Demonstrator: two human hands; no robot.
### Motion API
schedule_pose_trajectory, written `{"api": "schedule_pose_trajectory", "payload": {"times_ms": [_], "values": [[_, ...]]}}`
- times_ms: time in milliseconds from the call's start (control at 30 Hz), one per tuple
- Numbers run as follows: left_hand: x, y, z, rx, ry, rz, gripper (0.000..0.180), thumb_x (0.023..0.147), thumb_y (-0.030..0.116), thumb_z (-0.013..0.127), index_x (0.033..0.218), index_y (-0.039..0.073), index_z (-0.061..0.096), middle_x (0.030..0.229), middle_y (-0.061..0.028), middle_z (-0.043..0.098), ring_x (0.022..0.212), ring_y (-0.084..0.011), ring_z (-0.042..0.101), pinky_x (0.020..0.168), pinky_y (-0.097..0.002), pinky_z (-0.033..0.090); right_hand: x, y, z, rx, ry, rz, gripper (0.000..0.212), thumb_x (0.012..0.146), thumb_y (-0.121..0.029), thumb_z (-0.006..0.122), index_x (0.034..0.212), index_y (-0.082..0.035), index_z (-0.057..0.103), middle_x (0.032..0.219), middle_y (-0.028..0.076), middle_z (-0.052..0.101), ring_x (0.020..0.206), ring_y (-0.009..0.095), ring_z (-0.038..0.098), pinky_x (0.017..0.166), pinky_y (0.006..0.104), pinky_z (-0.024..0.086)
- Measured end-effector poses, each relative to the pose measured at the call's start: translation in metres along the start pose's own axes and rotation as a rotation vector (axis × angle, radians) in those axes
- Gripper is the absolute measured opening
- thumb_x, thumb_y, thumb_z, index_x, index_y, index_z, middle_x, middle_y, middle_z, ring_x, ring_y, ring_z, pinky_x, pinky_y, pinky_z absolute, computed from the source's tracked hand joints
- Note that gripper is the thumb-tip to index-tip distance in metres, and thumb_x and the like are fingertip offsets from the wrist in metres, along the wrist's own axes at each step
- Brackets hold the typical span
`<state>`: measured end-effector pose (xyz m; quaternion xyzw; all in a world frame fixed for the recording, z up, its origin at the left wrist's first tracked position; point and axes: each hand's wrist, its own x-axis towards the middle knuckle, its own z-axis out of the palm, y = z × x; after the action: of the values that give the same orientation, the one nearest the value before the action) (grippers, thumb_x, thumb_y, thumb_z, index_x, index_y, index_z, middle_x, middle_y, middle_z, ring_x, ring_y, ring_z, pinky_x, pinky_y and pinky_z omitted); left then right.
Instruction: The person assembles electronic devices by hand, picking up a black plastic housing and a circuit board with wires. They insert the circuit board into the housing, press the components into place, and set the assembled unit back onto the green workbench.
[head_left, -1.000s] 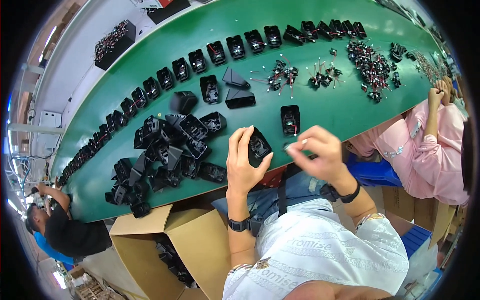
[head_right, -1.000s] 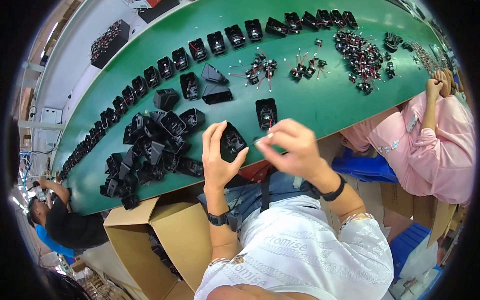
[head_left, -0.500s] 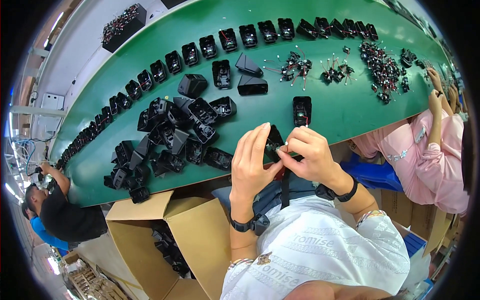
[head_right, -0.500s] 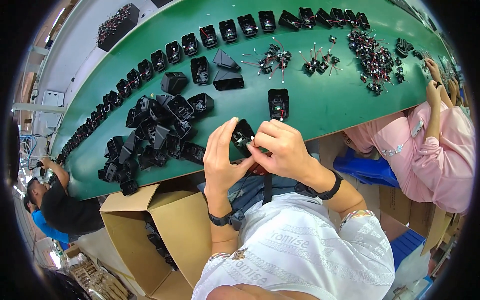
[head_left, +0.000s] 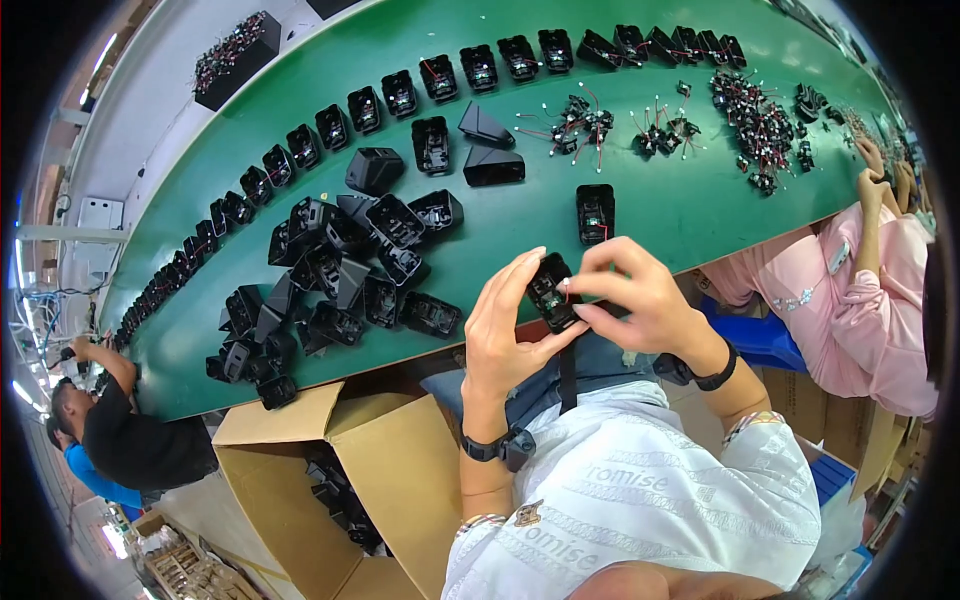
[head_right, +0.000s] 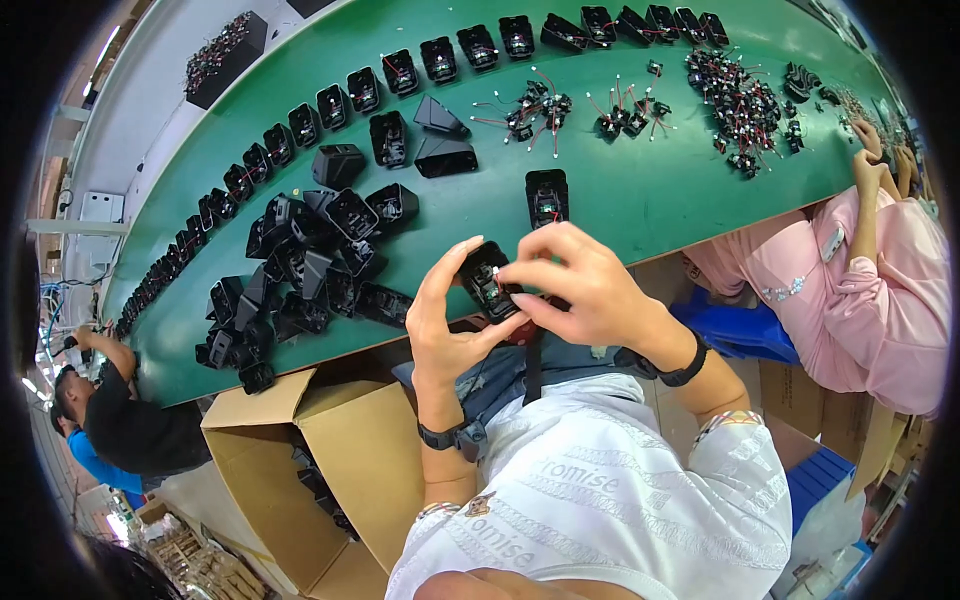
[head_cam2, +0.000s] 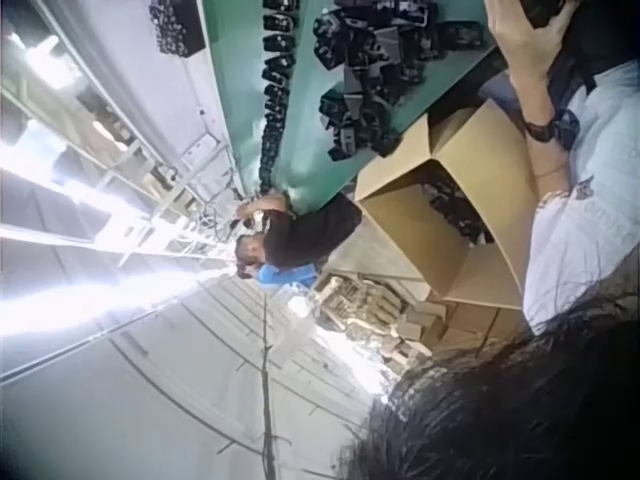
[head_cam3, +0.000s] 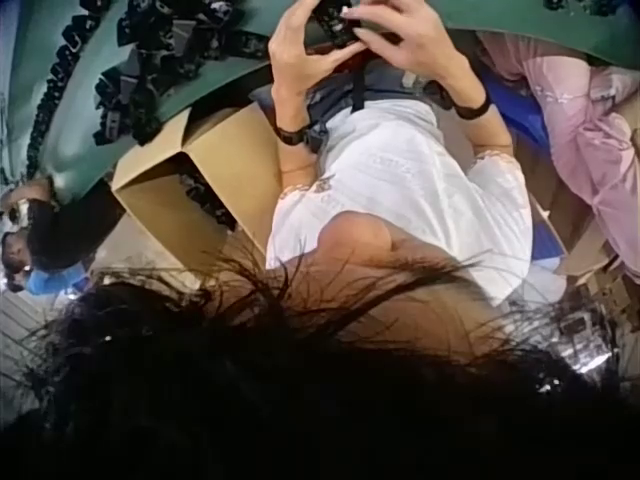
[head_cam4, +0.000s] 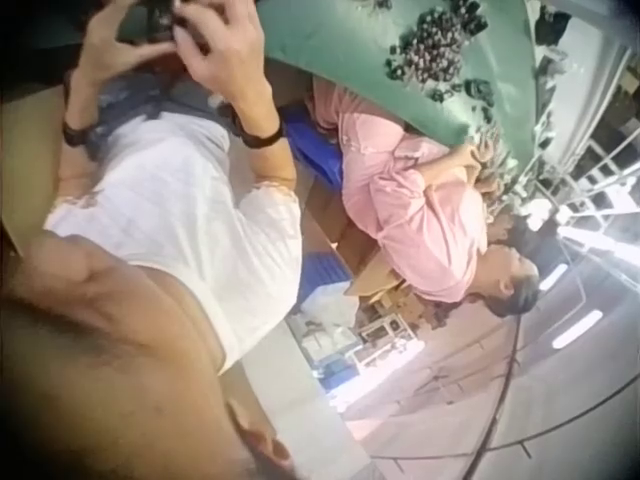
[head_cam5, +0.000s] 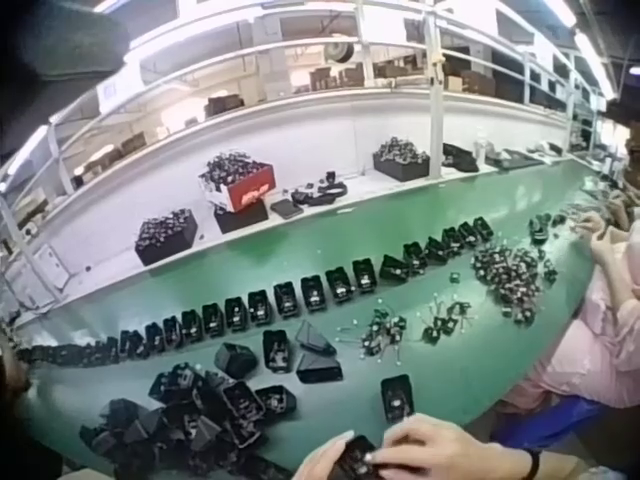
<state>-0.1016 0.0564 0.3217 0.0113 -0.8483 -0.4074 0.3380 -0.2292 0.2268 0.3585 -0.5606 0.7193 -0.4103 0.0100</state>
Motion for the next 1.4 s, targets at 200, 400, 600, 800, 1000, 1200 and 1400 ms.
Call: {"api": "schedule_pose_trajectory", "payload": {"times_ms": [200,400,600,800,1000,1200,1400], "values": [[-0.001,0.002,0.010,-0.222,0.002,-0.086,0.094,0.065,0.019,0.098,0.144,0.003,0.050,0.138,-0.0201,0.064,0.120,-0.0368,0.068,0.097,-0.0419,0.059,-0.004,-0.001,-0.018,0.162,-0.114,0.031,0.053,0.074,-0.012,0.086,0.120,-0.005,0.062,0.151,0.022,0.049,0.126,0.037,0.058,0.107,0.0453,0.050],[0.017,0.012,0.029,-0.069,-0.041,0.078,0.096,0.067,0.017,0.097,0.148,0.006,0.047,0.150,-0.0270,0.051,0.123,-0.0389,0.066,0.090,-0.0428,0.062,-0.017,0.000,-0.025,0.243,-0.108,0.232,0.049,0.075,-0.011,0.088,0.116,-0.003,0.062,0.152,0.018,0.048,0.109,0.025,0.069,0.082,0.0332,0.061],[0.015,0.023,0.048,-0.143,-0.137,0.082,0.083,0.073,0.013,0.088,0.147,0.008,0.052,0.154,-0.0279,0.046,0.134,-0.0468,0.054,0.107,-0.0513,0.051,-0.027,0.004,-0.036,0.170,-0.010,0.298,0.046,0.074,-0.011,0.089,0.110,-0.004,0.062,0.145,0.017,0.055,0.113,0.025,0.067,0.080,0.0314,0.060],[-0.018,0.017,-0.014,0.349,0.275,-0.157,0.033,0.079,0.005,0.084,0.108,0.004,0.069,0.110,-0.0137,0.071,0.103,-0.0335,0.066,0.093,-0.0437,0.052,-0.034,0.075,-0.074,-0.209,0.135,0.420,0.044,0.072,-0.009,0.087,0.100,-0.006,0.054,0.141,0.015,0.061,0.111,0.030,0.065,0.084,0.0375,0.056],[-0.046,-0.010,-0.039,0.639,0.413,-0.291,0.039,0.078,0.005,0.085,0.112,0.002,0.067,0.125,-0.0152,0.061,0.115,-0.0342,0.059,0.100,-0.0470,0.048,-0.031,0.100,-0.061,-0.219,0.098,0.250,0.041,0.078,-0.017,0.087,0.099,-0.006,0.054,0.141,0.014,0.061,0.101,0.030,0.065,0.086,0.0371,0.053],[-0.052,-0.027,-0.031,0.606,0.313,-0.313,0.047,0.078,0.007,0.084,0.121,0.002,0.065,0.142,-0.0198,0.051,0.132,-0.0405,0.052,0.109,-0.0507,0.044,-0.021,0.142,-0.127,-0.357,0.351,0.277,0.028,0.084,-0.007,0.076,0.110,-0.008,0.067,0.125,0.010,0.069,0.090,0.018,0.066,0.076,0.0332,0.053],[-0.051,-0.022,-0.027,0.512,0.290,-0.289,0.051,0.077,0.003,0.082,0.124,0.002,0.062,0.144,-0.0200,0.051,0.130,-0.0409,0.053,0.110,-0.0501,0.043,-0.007,0.192,-0.138,-0.534,-0.033,0.235,0.026,0.085,-0.006,0.075,0.111,-0.007,0.070,0.115,0.010,0.067,0.105,0.032,0.067,0.092,0.0415,0.054]]}}
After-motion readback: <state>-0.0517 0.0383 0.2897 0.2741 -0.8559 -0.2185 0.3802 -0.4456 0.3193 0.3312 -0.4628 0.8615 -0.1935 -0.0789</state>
